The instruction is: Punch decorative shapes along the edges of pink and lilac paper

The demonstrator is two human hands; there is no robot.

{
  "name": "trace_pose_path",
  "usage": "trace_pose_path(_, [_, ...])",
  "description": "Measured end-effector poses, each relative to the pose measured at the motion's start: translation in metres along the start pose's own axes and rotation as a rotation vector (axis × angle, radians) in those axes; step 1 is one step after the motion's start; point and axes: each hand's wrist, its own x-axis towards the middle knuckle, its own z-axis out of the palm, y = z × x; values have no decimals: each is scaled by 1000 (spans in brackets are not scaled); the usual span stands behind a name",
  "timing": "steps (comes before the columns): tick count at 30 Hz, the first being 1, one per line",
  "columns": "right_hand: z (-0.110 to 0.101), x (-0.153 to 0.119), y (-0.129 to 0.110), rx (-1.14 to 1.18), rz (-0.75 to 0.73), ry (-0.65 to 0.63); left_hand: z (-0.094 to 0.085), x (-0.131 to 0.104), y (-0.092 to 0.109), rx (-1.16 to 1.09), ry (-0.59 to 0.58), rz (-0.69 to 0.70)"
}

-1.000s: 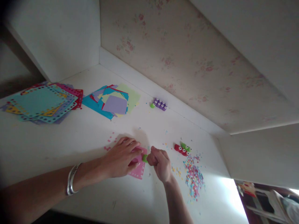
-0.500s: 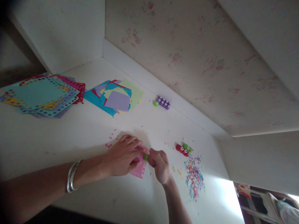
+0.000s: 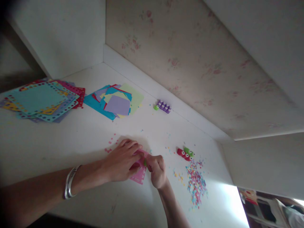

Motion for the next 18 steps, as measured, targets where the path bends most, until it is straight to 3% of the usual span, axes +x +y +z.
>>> trace_pose_path(3, [2, 4, -5, 27, 24, -5, -1, 0, 0, 8, 1, 1])
trace_pose_path(8, [4, 12, -19, 283, 125, -15, -1, -2, 0, 9, -2, 16])
trace_pose_path(11, [-1, 11, -30, 322, 71, 40, -2, -2, 0, 9, -3, 24])
trace_pose_path(13, [-8, 7, -38, 178, 1, 105, -3, -1, 0, 7, -10, 32])
trace_pose_path(15, [-15, 0, -45, -114, -54, 116, -4, -1, 1, 6, -21, 40])
trace_pose_path(18, [-22, -11, -48, -479, -113, -35, -6, 0, 2, 4, -30, 30])
